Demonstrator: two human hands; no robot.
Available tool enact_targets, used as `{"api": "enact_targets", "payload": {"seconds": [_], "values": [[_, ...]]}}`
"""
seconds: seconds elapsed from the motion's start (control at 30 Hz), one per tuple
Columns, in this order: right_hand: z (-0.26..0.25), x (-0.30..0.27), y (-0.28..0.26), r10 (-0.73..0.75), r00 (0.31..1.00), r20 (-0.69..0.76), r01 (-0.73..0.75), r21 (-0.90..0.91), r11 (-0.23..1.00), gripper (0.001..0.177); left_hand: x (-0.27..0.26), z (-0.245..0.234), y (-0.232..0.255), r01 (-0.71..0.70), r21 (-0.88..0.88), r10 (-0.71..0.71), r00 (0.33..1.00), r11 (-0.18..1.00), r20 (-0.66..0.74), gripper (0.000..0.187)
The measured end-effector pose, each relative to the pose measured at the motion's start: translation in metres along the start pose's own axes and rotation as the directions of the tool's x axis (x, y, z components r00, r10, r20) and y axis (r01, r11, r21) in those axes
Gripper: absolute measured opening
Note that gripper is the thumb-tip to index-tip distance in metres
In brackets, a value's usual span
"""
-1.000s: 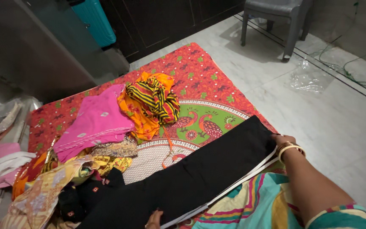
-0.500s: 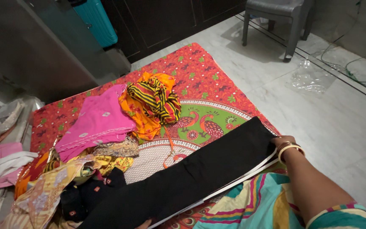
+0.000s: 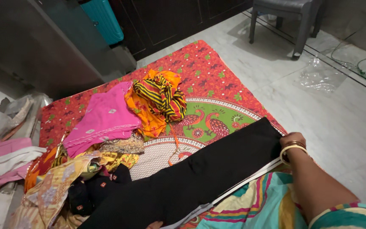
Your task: The person folds a black garment on a bed by laying it flat, smoothing it by hand, and folding the sides and bottom into a rectangle.
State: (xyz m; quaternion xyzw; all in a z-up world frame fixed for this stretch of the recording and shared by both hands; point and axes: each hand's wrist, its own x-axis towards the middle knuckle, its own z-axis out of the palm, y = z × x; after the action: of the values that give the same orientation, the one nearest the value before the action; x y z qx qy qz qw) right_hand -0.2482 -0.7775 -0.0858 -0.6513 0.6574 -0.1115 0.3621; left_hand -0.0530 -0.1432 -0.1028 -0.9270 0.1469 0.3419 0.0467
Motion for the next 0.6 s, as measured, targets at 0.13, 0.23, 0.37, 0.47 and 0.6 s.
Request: {"api": "enact_targets", "payload": {"seconds": [0.13, 0.23, 0.37, 0.47, 0.6], "values": [[-0.002, 0.0, -0.001, -0.073, 0.996, -0.041, 0.067, -0.13, 0.989, 0.024, 0.007, 0.002, -0.003, -0.005, -0.018, 0.005, 1.0, 1.0, 0.004, 0.06], [-0.008, -0.019, -0.017, -0.062, 0.998, -0.033, 0.053, -0.222, 0.974, 0.031, 0.005, 0.009, -0.012, -0.027, -0.042, 0.027, 1.0, 0.999, -0.012, 0.06], [-0.008, -0.041, -0.031, -0.171, 0.985, -0.006, 0.152, -0.427, 0.892, 0.059, -0.003, 0.021, -0.018, -0.084, -0.1, 0.072, 0.991, 0.991, -0.116, 0.059], [0.002, -0.022, -0.029, -0.147, 0.985, 0.095, 0.173, -0.413, 0.894, 0.058, -0.008, 0.033, -0.015, -0.152, -0.157, 0.12, 0.974, 0.976, -0.194, 0.059], [0.005, 0.009, -0.022, -0.271, 0.953, 0.134, 0.291, -0.155, 0.944, 0.043, -0.013, 0.038, 0.001, -0.225, -0.218, 0.171, 0.955, 0.95, -0.241, 0.059]]}}
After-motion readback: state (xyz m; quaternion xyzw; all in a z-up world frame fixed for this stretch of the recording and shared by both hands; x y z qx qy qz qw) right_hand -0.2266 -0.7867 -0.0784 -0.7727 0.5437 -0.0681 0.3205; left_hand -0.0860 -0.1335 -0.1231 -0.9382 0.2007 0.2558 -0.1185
